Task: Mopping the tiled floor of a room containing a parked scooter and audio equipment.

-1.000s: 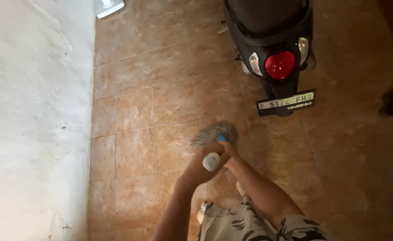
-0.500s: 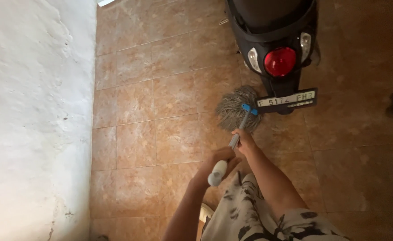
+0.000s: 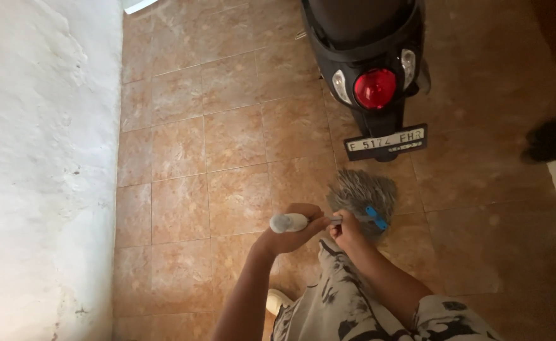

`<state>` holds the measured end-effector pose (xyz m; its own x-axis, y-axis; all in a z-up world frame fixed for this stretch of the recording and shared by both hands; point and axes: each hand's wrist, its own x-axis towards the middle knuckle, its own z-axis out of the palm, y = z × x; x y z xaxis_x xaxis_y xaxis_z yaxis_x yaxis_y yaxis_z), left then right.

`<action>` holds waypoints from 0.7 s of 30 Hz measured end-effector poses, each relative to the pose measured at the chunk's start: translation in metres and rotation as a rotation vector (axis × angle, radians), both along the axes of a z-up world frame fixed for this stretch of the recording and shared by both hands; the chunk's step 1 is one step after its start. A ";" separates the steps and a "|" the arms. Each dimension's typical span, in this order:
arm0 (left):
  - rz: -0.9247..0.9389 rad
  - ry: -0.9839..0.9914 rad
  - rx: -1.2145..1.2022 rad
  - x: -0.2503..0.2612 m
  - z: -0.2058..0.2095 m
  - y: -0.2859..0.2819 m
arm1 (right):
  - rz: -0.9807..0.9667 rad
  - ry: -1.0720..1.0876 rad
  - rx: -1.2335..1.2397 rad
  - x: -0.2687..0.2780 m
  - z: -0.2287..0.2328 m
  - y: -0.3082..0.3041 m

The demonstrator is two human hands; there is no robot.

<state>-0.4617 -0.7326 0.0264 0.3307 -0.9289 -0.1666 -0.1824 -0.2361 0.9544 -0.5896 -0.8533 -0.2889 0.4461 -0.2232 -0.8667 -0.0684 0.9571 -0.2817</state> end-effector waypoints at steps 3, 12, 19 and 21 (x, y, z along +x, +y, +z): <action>0.133 -0.017 0.099 -0.001 0.006 0.007 | 0.043 -0.083 0.002 0.007 -0.003 0.002; 0.508 -0.144 -0.034 -0.027 -0.027 0.075 | 0.303 -0.114 -0.037 0.076 -0.031 0.028; 0.727 -0.121 -0.077 -0.085 -0.013 0.147 | 0.624 -0.087 -0.139 0.082 -0.040 0.102; 0.755 -0.210 -0.093 -0.094 -0.012 0.179 | 0.717 -0.143 -0.087 0.083 -0.062 0.132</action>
